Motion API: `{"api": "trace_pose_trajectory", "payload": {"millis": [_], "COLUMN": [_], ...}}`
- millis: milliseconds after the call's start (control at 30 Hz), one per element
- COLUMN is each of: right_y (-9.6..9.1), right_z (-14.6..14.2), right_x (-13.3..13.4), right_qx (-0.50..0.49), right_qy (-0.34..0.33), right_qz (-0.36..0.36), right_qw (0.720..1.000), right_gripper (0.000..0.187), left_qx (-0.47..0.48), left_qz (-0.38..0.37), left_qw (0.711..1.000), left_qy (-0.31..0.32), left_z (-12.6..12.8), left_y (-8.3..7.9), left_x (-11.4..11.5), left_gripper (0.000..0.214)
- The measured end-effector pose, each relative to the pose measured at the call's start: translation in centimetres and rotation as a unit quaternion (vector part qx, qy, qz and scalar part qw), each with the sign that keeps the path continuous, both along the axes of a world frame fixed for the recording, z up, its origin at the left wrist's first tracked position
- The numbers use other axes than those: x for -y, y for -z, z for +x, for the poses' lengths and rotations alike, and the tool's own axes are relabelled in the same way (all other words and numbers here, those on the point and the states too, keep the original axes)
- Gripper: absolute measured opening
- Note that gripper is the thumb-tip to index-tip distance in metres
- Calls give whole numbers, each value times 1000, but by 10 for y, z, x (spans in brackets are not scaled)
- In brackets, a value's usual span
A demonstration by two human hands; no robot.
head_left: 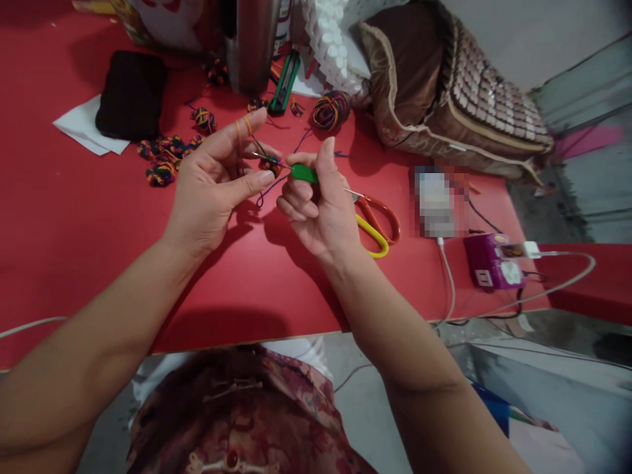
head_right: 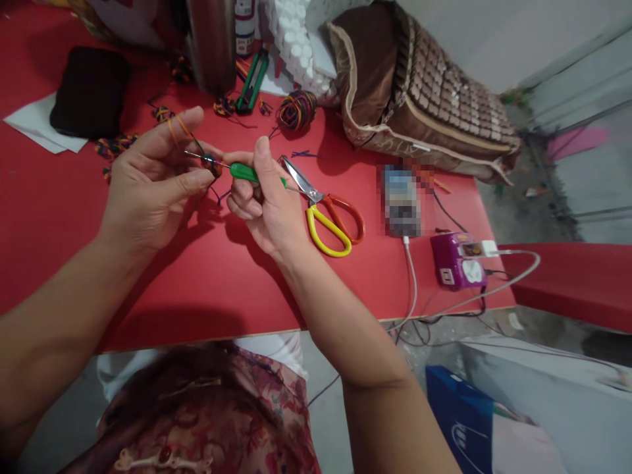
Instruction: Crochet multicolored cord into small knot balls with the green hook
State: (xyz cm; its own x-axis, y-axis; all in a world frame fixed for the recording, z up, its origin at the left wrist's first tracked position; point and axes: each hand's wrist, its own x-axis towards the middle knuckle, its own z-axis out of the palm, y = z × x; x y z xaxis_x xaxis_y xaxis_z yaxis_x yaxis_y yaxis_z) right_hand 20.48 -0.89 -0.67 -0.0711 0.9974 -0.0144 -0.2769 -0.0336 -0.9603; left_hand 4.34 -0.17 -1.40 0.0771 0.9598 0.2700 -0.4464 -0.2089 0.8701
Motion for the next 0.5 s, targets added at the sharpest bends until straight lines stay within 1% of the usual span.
{"api": "trace_pose_trajectory", "payload": {"millis": [133,233,333,433,500], "right_y": [-2,-4,-1,10,19], "right_z": [-2,-4,-4,-2,0], "right_x": [1,3,4,1,-2], "right_qx": [-9,-12,2,58,80], "right_qy": [-34,-42,-14,6,10], "right_qz": [-13,-8,41,89,116], "right_qw": [999,999,999,994,990], "right_gripper": [75,71,68,74,74], "left_qx": [25,22,20,11,7], "left_qz": [37,10,-11,-21,-22], "left_qw": [999,999,999,998,998], "left_qy": [-4,-21,-38,-50,-61], "left_z": [2,1,1,3,5], "left_y": [1,-4,-5,-1,0], "left_x": [-2,2,4,5,6], "left_gripper": [55,50,54,58,58]}}
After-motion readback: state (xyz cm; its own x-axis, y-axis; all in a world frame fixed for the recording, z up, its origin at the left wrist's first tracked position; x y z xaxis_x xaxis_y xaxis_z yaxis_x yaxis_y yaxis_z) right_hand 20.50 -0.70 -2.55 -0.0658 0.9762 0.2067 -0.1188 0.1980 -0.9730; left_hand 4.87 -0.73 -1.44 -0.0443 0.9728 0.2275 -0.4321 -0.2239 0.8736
